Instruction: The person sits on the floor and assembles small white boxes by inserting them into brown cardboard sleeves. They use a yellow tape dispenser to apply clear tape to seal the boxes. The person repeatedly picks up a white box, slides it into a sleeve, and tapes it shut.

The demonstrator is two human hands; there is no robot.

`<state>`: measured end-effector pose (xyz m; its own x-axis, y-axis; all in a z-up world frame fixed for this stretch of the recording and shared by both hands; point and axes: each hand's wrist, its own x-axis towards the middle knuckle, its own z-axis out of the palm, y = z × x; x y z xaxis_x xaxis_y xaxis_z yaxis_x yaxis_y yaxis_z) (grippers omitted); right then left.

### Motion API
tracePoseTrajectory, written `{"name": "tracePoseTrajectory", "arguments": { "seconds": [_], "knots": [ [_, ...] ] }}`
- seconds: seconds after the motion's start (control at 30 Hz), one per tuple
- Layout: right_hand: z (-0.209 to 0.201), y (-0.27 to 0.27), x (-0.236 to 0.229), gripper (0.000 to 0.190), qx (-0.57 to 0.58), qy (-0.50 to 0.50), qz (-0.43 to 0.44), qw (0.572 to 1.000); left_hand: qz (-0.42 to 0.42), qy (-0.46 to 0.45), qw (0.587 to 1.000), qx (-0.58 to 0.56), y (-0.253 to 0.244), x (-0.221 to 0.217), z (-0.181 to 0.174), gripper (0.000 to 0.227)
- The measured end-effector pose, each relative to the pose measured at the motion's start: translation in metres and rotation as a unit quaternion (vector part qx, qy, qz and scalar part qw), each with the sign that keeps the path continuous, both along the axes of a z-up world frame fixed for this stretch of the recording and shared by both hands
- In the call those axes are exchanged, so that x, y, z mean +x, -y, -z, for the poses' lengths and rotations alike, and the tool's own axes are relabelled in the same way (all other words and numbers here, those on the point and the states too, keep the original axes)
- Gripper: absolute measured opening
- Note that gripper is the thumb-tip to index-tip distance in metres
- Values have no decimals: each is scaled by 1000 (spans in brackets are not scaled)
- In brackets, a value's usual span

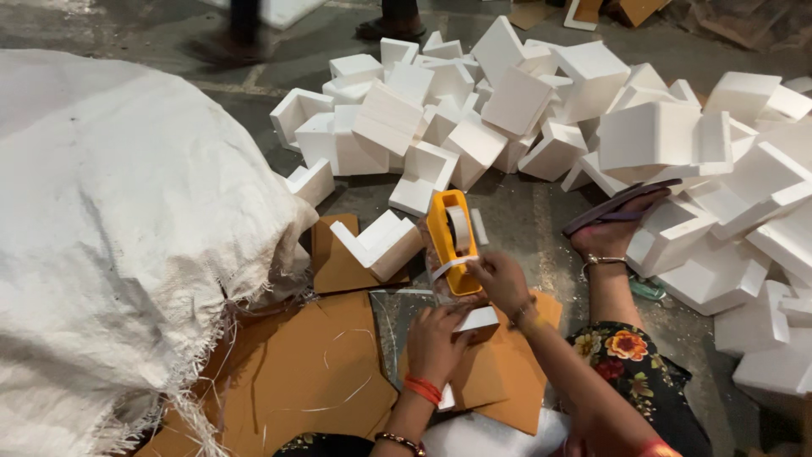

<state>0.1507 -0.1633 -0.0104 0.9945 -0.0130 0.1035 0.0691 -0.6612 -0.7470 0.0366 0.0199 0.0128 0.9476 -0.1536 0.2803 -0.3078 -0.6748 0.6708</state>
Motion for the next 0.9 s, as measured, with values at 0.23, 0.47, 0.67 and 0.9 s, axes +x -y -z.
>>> {"name": "tracePoseTrajectory", "arguments": {
  "seconds": [0.23, 0.47, 0.67, 0.9],
  "knots": [
    [52, 35, -131, 37, 129, -142, 48, 980, -5, 12, 1000, -2, 3, 4, 6, 45],
    [55, 42, -78, 45, -258, -110, -12, 960, 20, -22, 999, 13, 0, 7, 6, 52],
    [37, 43, -66, 73, -113, 169, -274, 940, 23, 9, 999, 33, 0, 6, 6, 53],
    [57, 37, 9, 39, 201, -284, -61, 936, 39, -5, 998, 44, 2, 8, 8, 55]
  ]
}}
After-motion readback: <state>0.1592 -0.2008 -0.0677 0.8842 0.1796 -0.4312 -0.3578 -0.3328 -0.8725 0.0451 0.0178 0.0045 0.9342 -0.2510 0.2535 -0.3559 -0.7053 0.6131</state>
